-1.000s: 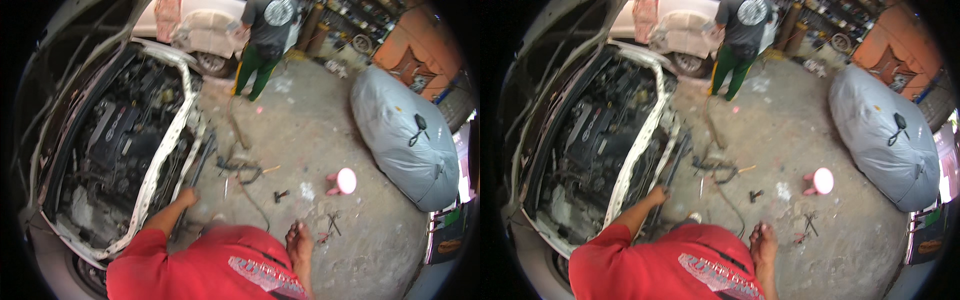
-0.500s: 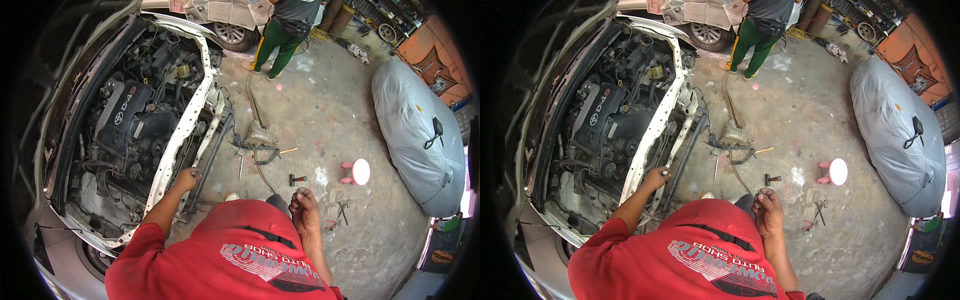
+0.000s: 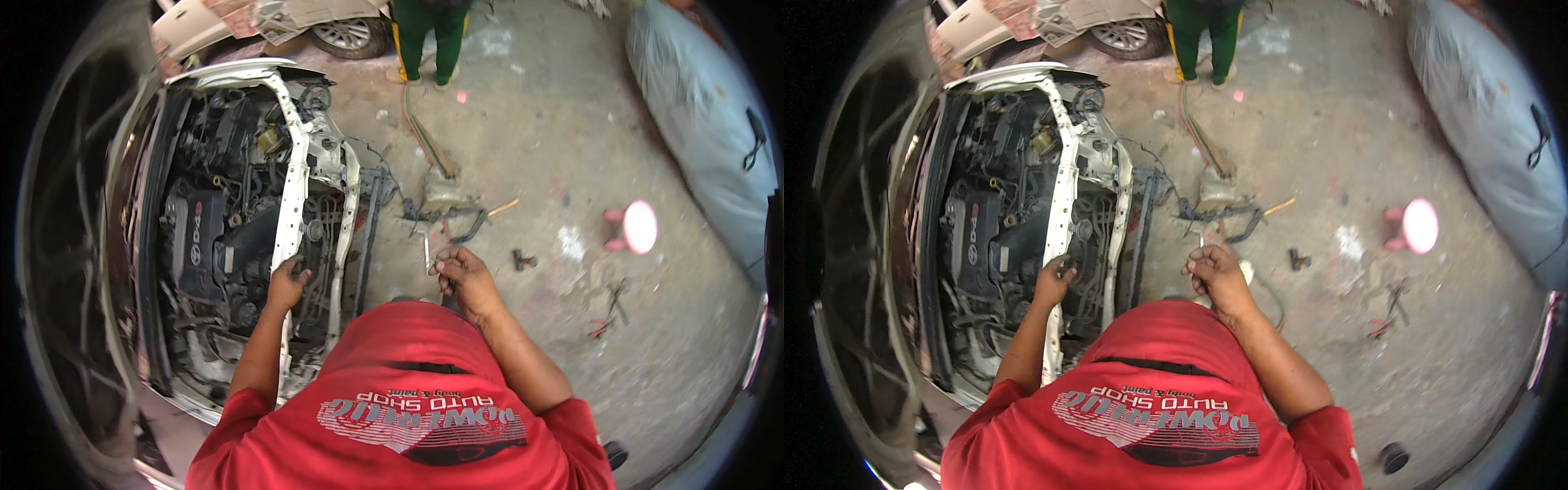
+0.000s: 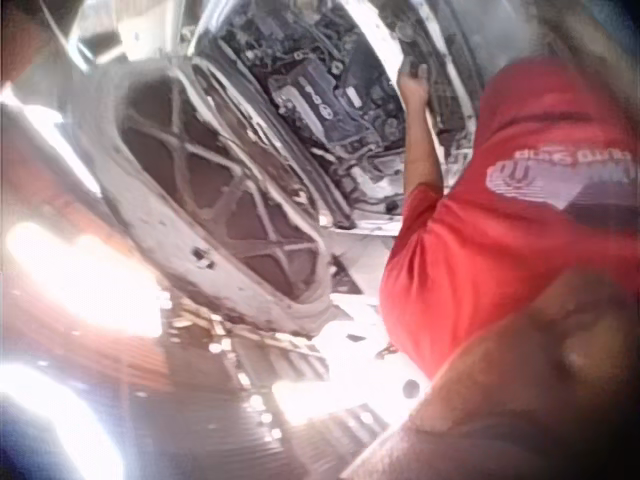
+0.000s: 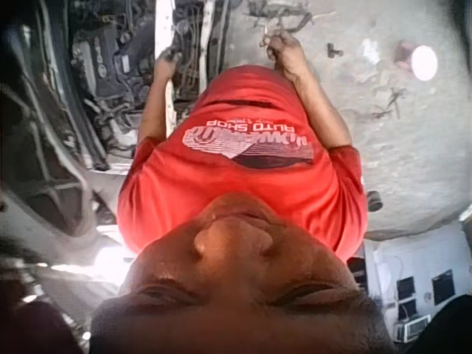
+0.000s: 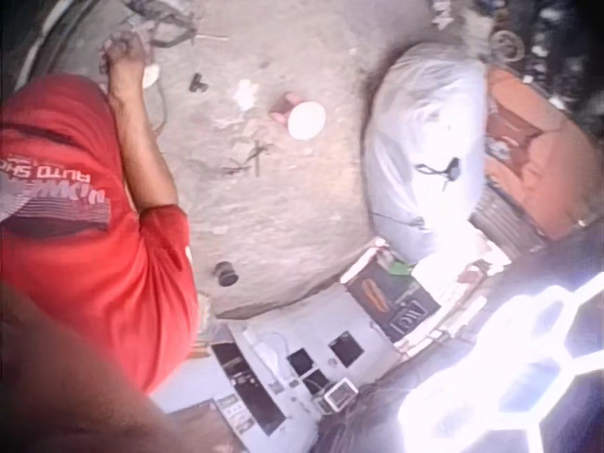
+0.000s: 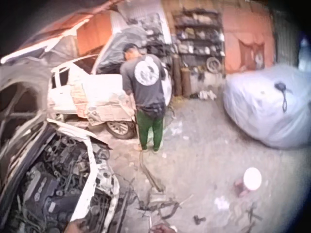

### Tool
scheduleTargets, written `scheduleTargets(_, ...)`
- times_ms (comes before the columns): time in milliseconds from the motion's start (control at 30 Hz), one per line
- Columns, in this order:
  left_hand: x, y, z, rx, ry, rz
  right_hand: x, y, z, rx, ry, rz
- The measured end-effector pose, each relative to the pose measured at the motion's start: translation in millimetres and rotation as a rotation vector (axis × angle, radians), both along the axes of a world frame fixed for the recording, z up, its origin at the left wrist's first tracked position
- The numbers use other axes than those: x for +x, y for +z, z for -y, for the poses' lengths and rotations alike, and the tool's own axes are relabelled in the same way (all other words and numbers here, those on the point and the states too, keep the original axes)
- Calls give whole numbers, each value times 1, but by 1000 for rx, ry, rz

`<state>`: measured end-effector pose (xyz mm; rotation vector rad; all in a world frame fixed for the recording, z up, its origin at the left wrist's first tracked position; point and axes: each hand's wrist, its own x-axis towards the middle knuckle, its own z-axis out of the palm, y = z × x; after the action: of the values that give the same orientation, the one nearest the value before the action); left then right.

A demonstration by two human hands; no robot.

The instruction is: The person uses a power driver and a hammer to straighten and secure a white metal frame component at the front of a vehicle's engine bay.

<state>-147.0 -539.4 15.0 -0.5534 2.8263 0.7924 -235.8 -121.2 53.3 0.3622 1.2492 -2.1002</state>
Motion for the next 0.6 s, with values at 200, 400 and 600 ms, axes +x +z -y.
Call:
scheduleTargets(200,-116,-5,40,-91,156,31,-42,-87,17,52,-5,142)
scheduleTargets(400,-228,-62,97,-183,191,-76,-65,-134,68,101,10,168)
scheduleTargets(600,-290,-97,95,43,165,-10,-94,-193,182,176,-52,-68)
